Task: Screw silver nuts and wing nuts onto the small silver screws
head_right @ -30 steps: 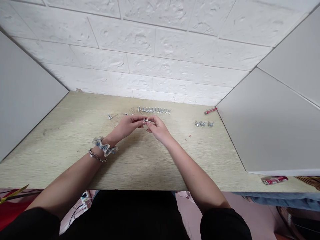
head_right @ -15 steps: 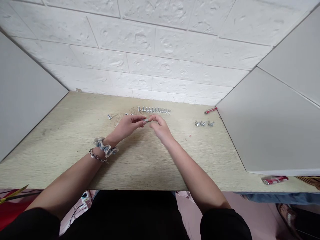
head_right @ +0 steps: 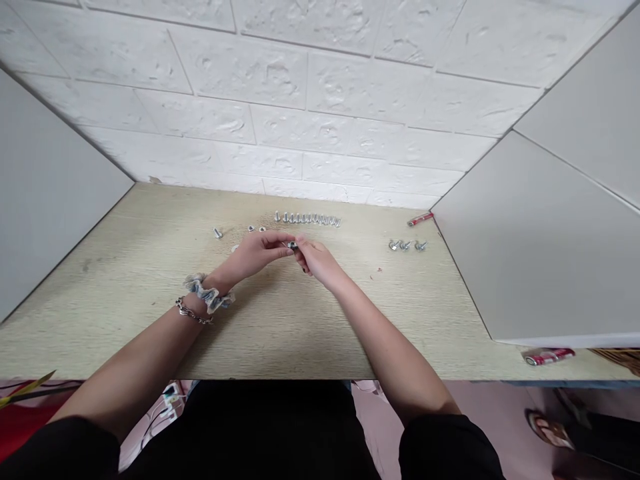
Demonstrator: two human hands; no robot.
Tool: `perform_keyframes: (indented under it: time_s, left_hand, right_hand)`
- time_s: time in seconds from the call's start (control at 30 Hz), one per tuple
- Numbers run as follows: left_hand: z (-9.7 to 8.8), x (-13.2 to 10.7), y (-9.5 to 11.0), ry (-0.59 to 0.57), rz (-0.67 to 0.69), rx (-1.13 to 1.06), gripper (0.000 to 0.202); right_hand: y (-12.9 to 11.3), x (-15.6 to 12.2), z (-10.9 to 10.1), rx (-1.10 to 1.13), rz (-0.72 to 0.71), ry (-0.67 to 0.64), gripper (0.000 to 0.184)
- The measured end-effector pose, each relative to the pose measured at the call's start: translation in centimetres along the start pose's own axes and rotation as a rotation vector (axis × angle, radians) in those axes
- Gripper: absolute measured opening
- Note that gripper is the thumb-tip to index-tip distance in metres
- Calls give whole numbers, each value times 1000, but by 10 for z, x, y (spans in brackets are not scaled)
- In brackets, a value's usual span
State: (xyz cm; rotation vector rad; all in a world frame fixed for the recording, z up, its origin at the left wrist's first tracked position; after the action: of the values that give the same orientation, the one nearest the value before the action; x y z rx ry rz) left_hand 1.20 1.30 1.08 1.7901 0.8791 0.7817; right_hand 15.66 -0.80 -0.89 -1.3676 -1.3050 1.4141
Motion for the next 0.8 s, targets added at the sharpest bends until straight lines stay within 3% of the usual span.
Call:
perform_keyframes:
  time_s: [0.33,0.6,0.8]
  left_hand:
    - [-4,0,-4,71,-97,20,27]
    - [-3,0,-2,44,-194,-94,25]
    - [-1,-1,-2,24,-156,-96,29]
  right_hand:
    - [-4,-2,1,-74,-149,76,18]
    - [-8,-5,3,-57,-294,99,17]
    - [-9,-4,1,-59,-277,116,11]
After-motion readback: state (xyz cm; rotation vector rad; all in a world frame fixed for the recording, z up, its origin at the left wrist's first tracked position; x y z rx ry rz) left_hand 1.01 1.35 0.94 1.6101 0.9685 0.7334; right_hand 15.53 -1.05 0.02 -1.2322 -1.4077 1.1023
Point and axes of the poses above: each hand's wrist, its own x-axis towards the middle knuckle, its own z-axis out of the palm, y = z × x, the point moved 2 cm from there along x, towards the middle knuckle, and after that the axes turned 2 degrees about -z, right-handed, at the moved point
